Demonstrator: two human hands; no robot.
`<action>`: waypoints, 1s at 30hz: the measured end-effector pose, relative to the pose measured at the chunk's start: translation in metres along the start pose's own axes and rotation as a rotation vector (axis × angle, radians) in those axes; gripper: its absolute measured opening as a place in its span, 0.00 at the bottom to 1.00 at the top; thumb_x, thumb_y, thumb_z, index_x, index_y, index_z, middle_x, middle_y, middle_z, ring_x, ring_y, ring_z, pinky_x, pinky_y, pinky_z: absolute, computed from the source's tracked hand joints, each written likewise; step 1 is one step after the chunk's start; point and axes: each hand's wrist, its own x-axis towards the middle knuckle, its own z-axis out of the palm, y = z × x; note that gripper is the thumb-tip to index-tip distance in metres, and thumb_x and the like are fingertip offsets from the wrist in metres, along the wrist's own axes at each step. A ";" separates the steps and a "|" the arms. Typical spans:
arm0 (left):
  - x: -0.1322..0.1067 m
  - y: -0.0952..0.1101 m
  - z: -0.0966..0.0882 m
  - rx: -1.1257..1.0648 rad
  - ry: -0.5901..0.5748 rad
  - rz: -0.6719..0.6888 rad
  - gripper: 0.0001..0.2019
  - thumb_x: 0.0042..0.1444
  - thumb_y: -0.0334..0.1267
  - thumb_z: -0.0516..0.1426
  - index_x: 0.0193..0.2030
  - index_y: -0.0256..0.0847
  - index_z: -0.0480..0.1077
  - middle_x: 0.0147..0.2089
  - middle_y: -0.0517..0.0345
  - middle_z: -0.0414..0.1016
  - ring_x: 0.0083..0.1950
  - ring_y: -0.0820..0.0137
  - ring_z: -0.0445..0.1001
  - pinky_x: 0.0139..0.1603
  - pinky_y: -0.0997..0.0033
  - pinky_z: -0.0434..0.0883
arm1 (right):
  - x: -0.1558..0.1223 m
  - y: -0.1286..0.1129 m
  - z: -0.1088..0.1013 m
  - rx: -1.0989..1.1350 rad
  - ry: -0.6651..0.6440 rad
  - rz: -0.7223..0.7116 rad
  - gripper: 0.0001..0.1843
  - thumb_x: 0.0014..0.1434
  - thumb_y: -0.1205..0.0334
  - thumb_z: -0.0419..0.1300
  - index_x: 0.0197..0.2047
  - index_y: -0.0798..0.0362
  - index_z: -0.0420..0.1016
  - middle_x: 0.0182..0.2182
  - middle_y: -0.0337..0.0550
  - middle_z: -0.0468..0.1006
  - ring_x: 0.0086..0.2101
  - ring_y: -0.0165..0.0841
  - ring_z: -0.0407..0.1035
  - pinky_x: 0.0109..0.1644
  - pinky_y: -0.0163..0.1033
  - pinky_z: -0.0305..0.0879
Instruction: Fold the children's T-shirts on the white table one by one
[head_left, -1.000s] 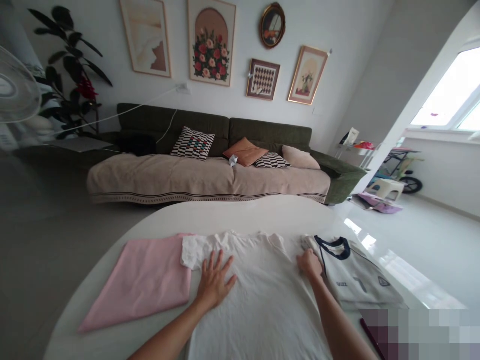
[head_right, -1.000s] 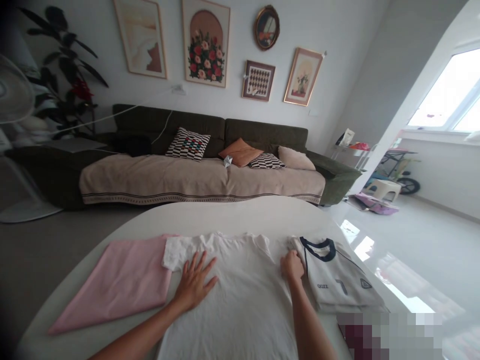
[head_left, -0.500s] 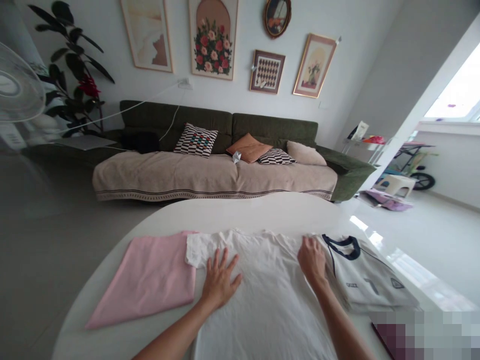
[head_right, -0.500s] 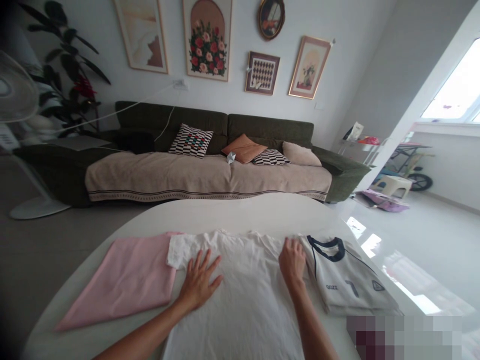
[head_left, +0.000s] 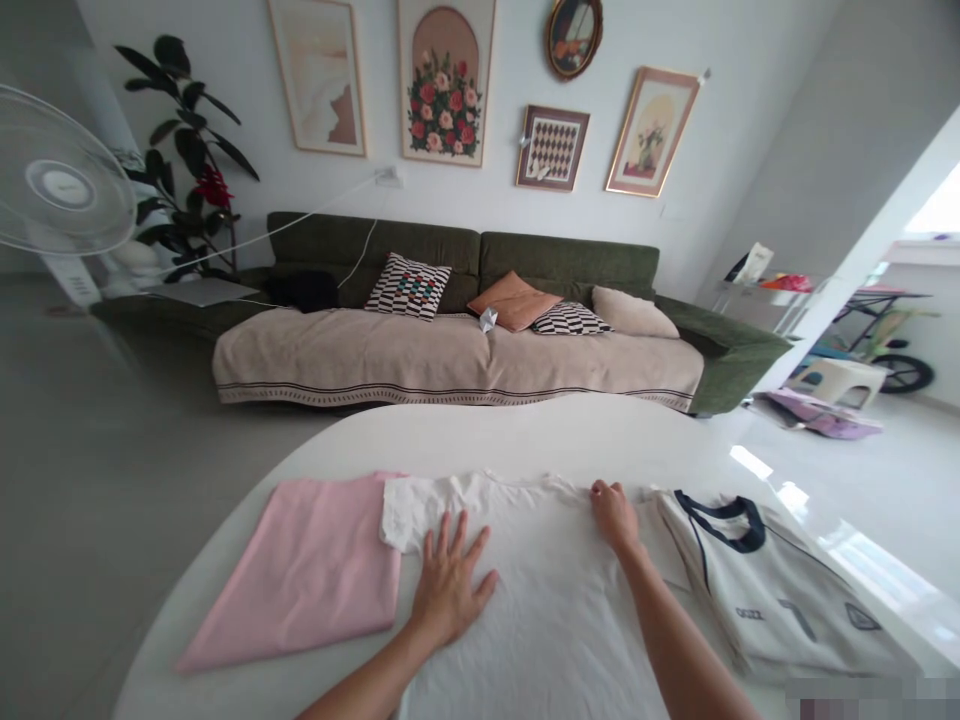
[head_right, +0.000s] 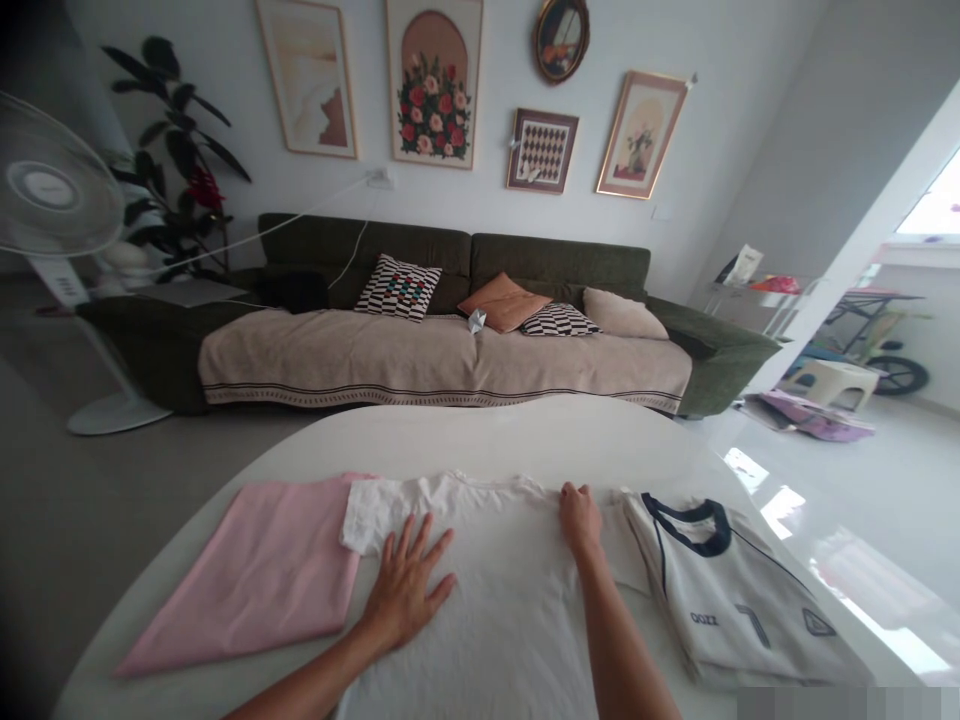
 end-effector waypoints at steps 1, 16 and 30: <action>0.000 0.000 0.000 -0.003 -0.001 0.001 0.29 0.55 0.58 0.42 0.63 0.58 0.45 0.68 0.60 0.38 0.67 0.54 0.34 0.62 0.44 0.41 | 0.001 0.000 0.000 -0.003 -0.004 0.005 0.17 0.61 0.62 0.41 0.43 0.52 0.70 0.40 0.47 0.70 0.34 0.30 0.70 0.32 0.32 0.60; -0.001 0.006 -0.008 0.033 -0.011 -0.013 0.28 0.56 0.56 0.42 0.63 0.58 0.44 0.68 0.59 0.39 0.67 0.54 0.35 0.62 0.44 0.42 | -0.078 -0.075 0.020 0.019 0.007 -0.360 0.26 0.61 0.59 0.39 0.62 0.54 0.51 0.60 0.46 0.56 0.58 0.32 0.51 0.57 0.36 0.52; 0.001 0.004 0.000 0.095 0.041 0.004 0.29 0.56 0.57 0.43 0.63 0.56 0.46 0.68 0.57 0.43 0.67 0.53 0.36 0.61 0.46 0.41 | -0.142 -0.042 -0.001 -0.087 -0.075 -0.348 0.33 0.61 0.46 0.34 0.64 0.56 0.35 0.64 0.41 0.37 0.63 0.33 0.29 0.64 0.49 0.35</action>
